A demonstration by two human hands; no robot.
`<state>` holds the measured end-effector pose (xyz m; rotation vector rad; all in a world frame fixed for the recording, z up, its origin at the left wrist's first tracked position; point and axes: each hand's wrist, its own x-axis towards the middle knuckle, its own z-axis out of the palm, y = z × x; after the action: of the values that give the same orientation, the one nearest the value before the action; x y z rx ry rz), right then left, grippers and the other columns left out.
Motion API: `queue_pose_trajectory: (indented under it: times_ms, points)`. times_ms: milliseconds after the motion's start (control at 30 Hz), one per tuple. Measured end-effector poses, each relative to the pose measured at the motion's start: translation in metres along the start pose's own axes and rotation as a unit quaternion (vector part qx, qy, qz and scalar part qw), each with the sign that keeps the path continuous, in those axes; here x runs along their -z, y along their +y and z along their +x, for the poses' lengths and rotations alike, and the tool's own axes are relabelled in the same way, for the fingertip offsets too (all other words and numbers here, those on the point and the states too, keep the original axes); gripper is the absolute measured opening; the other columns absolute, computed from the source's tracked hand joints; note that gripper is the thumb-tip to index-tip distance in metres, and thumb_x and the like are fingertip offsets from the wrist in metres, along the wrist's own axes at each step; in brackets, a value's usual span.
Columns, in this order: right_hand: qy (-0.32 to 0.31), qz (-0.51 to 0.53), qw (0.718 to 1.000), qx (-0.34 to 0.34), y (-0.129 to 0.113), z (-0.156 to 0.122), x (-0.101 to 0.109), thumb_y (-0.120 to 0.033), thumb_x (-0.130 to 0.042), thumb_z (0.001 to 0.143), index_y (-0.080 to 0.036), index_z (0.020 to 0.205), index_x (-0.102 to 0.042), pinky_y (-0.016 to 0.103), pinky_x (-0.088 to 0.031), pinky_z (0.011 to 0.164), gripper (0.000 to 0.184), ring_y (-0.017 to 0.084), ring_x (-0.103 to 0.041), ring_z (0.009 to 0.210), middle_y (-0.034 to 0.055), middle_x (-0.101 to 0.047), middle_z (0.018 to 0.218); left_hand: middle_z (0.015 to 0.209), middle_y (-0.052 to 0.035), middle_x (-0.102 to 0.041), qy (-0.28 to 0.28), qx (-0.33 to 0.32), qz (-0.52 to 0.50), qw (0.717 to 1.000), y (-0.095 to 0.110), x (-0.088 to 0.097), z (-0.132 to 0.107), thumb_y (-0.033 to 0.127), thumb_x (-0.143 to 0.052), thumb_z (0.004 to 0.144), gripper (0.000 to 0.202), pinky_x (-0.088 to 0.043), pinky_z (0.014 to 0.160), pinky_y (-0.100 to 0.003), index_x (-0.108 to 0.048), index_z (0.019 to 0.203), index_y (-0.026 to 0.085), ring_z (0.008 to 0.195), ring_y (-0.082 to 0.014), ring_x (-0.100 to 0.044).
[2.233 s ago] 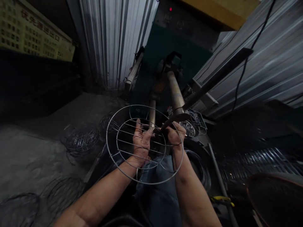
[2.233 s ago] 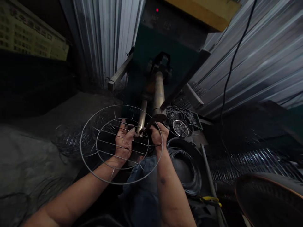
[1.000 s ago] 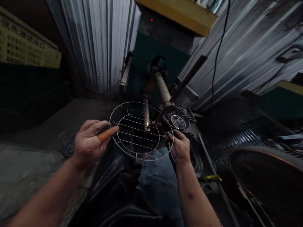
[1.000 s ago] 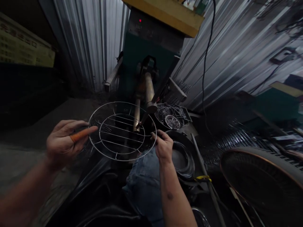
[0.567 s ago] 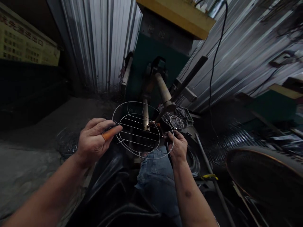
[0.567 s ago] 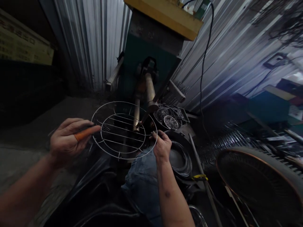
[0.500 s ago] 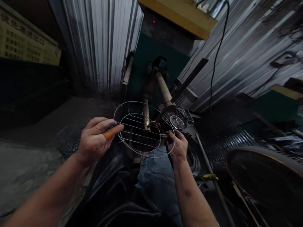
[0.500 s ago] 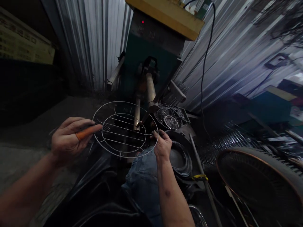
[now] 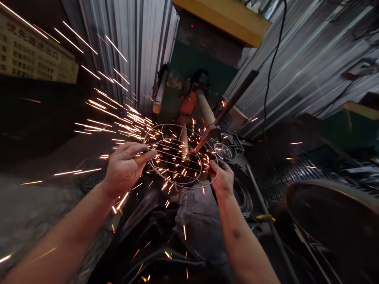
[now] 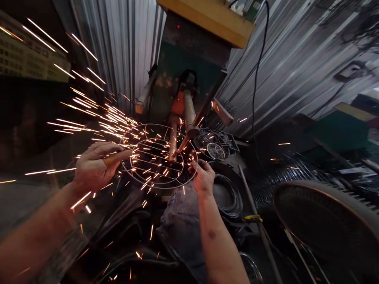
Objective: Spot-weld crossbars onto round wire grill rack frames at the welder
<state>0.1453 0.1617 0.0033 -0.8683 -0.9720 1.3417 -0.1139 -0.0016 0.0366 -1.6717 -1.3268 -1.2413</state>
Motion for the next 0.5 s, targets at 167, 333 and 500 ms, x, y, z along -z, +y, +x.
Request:
queue_pose_trajectory:
  times_ms: [167, 333, 500]
  points:
    - [-0.019, -0.009, 0.999, -0.027, -0.002, -0.001, 0.010, -0.027, -0.090, 0.043, -0.015, 0.074, -0.065, 0.020, -0.048, 0.045, 0.041, 0.011, -0.056, 0.046, -0.0004, -0.064, 0.059, 0.093, -0.0025, -0.068, -0.046, 0.002, -0.052, 0.998, 0.006, 0.009, 0.010, 0.018, -0.063, 0.083, 0.021, -0.053, 0.074, -0.032, -0.069, 0.101, 0.026, 0.084, -0.0166, -0.063]
    - [-0.066, -0.033, 0.997, -0.039, -0.007, -0.003, 0.016, -0.026, -0.090, 0.044, -0.014, 0.075, -0.066, 0.019, -0.045, 0.044, 0.040, 0.010, -0.056, 0.048, 0.0005, -0.065, 0.061, 0.094, -0.0015, -0.067, -0.031, -0.024, -0.057, 0.998, 0.011, 0.023, 0.030, 0.016, -0.064, 0.082, 0.024, -0.053, 0.075, -0.031, -0.068, 0.104, 0.025, 0.084, -0.0160, -0.062]
    - [-0.094, -0.055, 0.992, -0.060, -0.009, -0.012, 0.028, -0.025, -0.089, 0.045, -0.013, 0.074, -0.067, 0.021, -0.047, 0.048, 0.038, 0.011, -0.057, 0.050, 0.0010, -0.064, 0.062, 0.093, 0.0006, -0.068, -0.077, -0.034, -0.032, 0.996, 0.022, 0.038, 0.060, 0.024, -0.061, 0.085, 0.019, -0.054, 0.074, -0.033, -0.070, 0.102, 0.029, 0.082, -0.0164, -0.063]
